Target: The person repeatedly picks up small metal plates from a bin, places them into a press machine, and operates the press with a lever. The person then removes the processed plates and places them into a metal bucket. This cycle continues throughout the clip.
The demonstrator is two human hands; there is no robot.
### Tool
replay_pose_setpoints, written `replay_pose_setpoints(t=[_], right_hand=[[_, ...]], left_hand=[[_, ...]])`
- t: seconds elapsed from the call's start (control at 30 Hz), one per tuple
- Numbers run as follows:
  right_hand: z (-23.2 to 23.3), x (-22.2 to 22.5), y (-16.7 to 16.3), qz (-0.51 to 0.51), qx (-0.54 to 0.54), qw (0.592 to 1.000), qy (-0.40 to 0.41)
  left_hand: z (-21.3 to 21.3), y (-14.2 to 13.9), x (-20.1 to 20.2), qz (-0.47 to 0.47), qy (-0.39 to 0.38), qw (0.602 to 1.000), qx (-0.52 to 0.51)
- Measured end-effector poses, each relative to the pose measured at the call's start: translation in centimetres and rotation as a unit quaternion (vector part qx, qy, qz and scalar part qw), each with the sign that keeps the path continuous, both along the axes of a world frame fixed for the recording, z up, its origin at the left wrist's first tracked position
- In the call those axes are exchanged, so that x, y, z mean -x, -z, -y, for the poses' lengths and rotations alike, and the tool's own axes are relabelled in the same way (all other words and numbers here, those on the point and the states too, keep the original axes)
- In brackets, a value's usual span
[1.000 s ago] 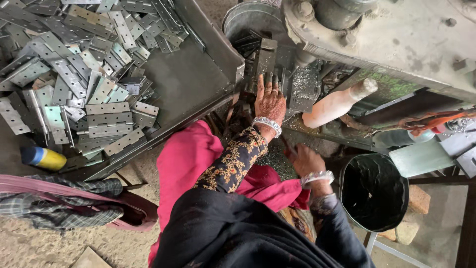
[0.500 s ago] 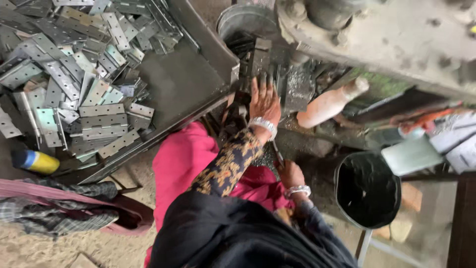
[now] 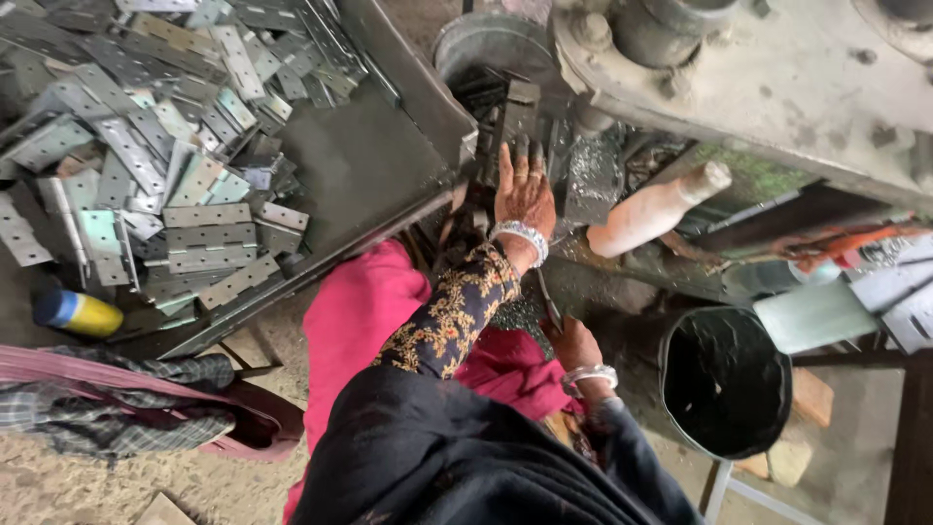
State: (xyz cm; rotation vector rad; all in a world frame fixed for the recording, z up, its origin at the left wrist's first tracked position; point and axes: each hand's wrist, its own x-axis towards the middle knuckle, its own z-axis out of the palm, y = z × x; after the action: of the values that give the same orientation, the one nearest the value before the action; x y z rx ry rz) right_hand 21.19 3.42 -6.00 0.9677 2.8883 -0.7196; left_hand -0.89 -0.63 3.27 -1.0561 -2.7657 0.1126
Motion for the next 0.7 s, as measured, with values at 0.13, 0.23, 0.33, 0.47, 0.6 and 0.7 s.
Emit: replay_pose_setpoints(t=[0.13,0.23,0.33,0.47,0.6,0.7], right_hand=[[-1.9,0.3,0.3,0.065,-0.127,0.981,-0.129],[-1.9,0.0,0.8,0.039,-0.252,0.935,-0.246],[-1.0,-0.7,2.3,0.014,0.005,1.000,0.016],[0.7,-0.7,0.3,0.060,-0.008,0.998,0.036],[0.5,0.4,-4.7,-0.130,-0.059,0.989,0.043],[0.3,1.3,-7.1,-0.218,-0.063,0.972,0.067]], left_hand=[[-1.0,0.0,0.8,0.014,-0.018,1.000,-0.019],[-2.2,-0.6,1.2,0.060,-0.006,0.998,0.035],[-2.8,-1.2,1.5,0.006,-0.046,0.999,0.003],[-1.3,-1.5,1.2,0.030,0.001,0.998,0.055],[3.1,-0.2,-1.3,0.013,0.043,0.998,-0.053],[7.9,2.1,-3.1,-0.059,0.149,0.975,-0.153]])
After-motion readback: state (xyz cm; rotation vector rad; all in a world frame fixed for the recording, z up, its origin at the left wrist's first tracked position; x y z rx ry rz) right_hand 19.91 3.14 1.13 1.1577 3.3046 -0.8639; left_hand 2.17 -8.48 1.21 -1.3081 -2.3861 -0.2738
